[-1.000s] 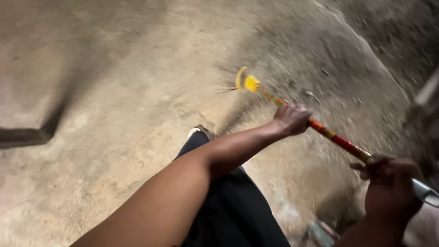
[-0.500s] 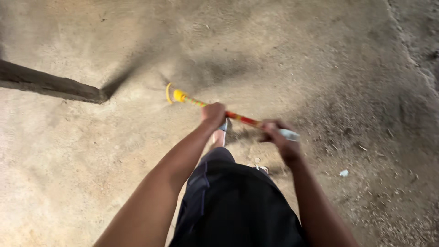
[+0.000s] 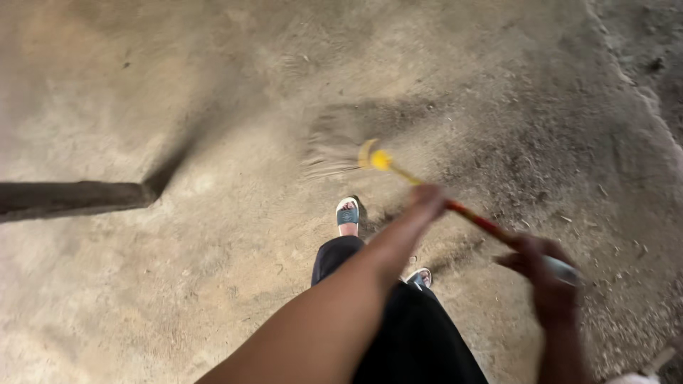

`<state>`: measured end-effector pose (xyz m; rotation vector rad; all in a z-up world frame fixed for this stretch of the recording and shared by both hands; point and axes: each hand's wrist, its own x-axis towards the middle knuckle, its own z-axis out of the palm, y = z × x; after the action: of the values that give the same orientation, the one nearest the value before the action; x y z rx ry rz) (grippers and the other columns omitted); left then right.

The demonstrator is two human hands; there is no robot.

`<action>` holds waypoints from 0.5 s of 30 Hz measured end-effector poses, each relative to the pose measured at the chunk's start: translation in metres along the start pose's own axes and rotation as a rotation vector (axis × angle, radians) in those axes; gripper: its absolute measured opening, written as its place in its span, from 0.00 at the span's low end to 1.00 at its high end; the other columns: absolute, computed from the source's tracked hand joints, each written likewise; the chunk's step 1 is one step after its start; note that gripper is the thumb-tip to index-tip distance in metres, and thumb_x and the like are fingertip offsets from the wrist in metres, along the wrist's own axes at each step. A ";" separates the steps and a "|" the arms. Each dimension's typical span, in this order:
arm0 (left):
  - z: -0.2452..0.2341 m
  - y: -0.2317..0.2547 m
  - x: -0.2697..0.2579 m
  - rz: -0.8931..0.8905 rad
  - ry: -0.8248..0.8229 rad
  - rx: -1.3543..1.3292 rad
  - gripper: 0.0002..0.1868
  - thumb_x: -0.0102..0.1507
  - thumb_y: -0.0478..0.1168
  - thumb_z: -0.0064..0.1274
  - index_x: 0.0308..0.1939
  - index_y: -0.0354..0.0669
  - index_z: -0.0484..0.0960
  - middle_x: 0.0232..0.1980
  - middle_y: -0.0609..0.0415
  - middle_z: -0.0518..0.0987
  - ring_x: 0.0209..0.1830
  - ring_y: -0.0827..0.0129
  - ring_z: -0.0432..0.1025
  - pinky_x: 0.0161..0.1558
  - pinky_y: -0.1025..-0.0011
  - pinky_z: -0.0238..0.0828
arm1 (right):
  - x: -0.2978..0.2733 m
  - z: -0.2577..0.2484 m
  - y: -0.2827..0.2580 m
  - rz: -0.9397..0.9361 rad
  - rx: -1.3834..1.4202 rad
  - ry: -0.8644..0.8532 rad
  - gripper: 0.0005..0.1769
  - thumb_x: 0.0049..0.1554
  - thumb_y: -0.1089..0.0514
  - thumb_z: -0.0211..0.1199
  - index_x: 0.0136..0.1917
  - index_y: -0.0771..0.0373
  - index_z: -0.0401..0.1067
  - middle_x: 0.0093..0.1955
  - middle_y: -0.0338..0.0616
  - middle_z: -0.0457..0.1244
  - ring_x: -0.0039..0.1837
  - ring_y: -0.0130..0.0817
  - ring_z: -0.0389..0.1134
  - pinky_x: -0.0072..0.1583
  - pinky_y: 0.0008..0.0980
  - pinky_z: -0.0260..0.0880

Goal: The person sweeps debris across a concrete floor using a broom with a yellow and red handle, moving toward a red wheelbarrow.

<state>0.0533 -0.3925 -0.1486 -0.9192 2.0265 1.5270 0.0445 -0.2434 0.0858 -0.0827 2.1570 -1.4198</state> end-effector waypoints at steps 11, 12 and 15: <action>0.038 0.163 -0.060 0.719 -0.068 0.608 0.09 0.59 0.47 0.39 0.30 0.53 0.74 0.28 0.62 0.71 0.22 0.79 0.66 0.20 0.81 0.63 | -0.053 -0.050 -0.007 -0.204 0.062 0.322 0.10 0.60 0.57 0.49 0.46 0.67 0.62 0.45 0.49 0.61 0.44 0.38 0.65 0.47 0.39 0.68; 0.030 0.166 -0.071 0.723 -0.073 0.615 0.09 0.59 0.47 0.39 0.30 0.53 0.74 0.28 0.62 0.71 0.22 0.79 0.66 0.20 0.81 0.63 | -0.053 -0.056 -0.004 -0.208 0.084 0.339 0.10 0.60 0.56 0.49 0.46 0.67 0.62 0.45 0.49 0.61 0.44 0.38 0.65 0.46 0.39 0.68; -0.002 0.157 -0.097 0.729 -0.026 0.625 0.10 0.60 0.46 0.40 0.31 0.50 0.75 0.29 0.62 0.72 0.24 0.78 0.66 0.20 0.81 0.64 | -0.047 -0.082 0.009 -0.232 0.224 0.346 0.10 0.59 0.56 0.49 0.47 0.65 0.62 0.45 0.48 0.61 0.45 0.39 0.65 0.45 0.41 0.68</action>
<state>0.0054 -0.3437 0.0231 0.1034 2.7312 1.0296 0.0471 -0.1555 0.1210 -0.0037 2.2990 -1.9212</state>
